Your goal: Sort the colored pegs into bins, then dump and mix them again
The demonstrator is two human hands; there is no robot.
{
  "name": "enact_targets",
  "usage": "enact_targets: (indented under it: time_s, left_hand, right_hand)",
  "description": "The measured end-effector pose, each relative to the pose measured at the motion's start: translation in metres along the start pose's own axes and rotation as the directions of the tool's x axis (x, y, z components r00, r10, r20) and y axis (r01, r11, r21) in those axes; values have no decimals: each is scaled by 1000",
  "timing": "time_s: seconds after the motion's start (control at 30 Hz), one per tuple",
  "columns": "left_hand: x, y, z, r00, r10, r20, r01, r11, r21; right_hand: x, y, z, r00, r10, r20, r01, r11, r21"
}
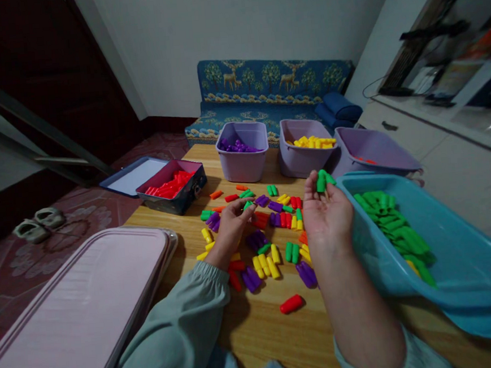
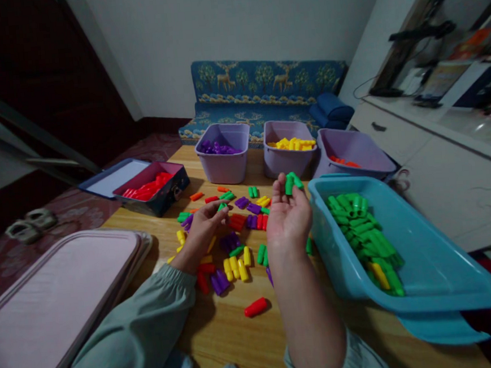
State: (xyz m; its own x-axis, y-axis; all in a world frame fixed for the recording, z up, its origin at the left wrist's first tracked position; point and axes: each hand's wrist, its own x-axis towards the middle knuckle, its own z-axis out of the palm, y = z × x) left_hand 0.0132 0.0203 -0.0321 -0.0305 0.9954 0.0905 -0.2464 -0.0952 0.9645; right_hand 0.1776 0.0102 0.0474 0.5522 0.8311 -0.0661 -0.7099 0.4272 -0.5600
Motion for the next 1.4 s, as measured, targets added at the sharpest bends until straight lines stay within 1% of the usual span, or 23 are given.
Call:
enact_targets:
  time_s: [0.1,0.17,0.33,0.4,0.5,0.63,0.73,0.83,0.87,0.93,0.97,1.0,1.03,1.07,1.1,1.13,1.17,1.2,1.23,1.27,1.3,1.33,1.4]
  left_hand:
    - [0,1,0,1000,-2,-2,2,1000,2]
    - [0,1,0,1000,4,-6,-4,1000,-4]
    - [0,-1,0,1000,19,-10,-19,999,-30]
    - [1,-1,0,1000,17,-12,-18,999,-30]
    - [1,-1,0,1000,16,-17,-16,999,-30]
    - [1,0,0,1000,11,-15,-11,1000,-18]
    - [2,-2,-1,1000,26,-13,-26,1000,2]
    - [3,-5,-2,999,39,-11,-39,999,17]
    - [4,-7,-2,999,46,-4,-46,999,25]
    - [4,-10,-4,997,75,15,-76,995,65]
    - [4,-11,-4,995,97,23,-99,990,101]
    - [4,-12,-5,992,121,28,-124,981,146]
    - [4,-12,-5,989,145,33,-148,969,196]
    - [3,-12,-5,985,166,37,-170,955,245]
    - [2,-10,-5,982,185,42,-189,938,291]
    - [1,-9,-5,979,200,50,-205,920,334]
    - [0,-7,-4,976,210,60,-217,901,377]
    - [-2,-4,-3,974,217,70,-226,880,418]
    - [-3,-2,-2,972,221,79,-233,858,459]
    - [-5,0,-1,970,227,85,-239,835,496]
    - [-6,2,0,968,232,93,-246,814,526]
    - [-7,3,0,965,239,104,-256,797,547]
    - [-7,6,1,956,256,144,-291,766,573]
  right_hand:
    - [10,-15,-2,987,-158,1,158,987,8]
    - [20,-22,-8,972,-233,-7,233,973,-4]
    - [40,-38,-20,947,-305,-95,309,951,23]
    - [41,-45,-21,940,-316,-128,325,944,54]
    - [36,-54,-18,938,-284,-200,308,946,98]
    - [27,-64,-10,949,-189,-252,223,968,114]
    - [21,-65,-2,966,-133,-220,163,979,126]
    - [16,-58,4,984,-114,-138,126,989,82]
    - [14,-54,5,990,-105,-94,108,994,22]
    - [13,-44,5,997,-67,41,73,980,-187]
    - [13,-38,2,991,-26,128,67,943,-325]
    - [13,-32,-1,976,24,216,82,880,-468]
    - [14,-26,-5,952,72,297,129,787,-603]
    - [16,-19,-10,923,112,368,207,664,-719]
    - [17,-13,-16,893,145,426,302,508,-807]
    - [19,-6,-22,864,171,474,403,328,-854]
    - [21,0,-29,838,199,508,489,138,-861]
    - [22,5,-35,820,230,524,546,-39,-837]
    - [24,10,-40,811,261,523,574,-185,-798]
    - [25,15,-45,810,290,510,582,-294,-758]
    - [25,19,-49,812,309,495,582,-368,-725]
    - [26,22,-52,814,319,485,580,-417,-700]
    - [26,27,-55,813,320,487,582,-464,-667]
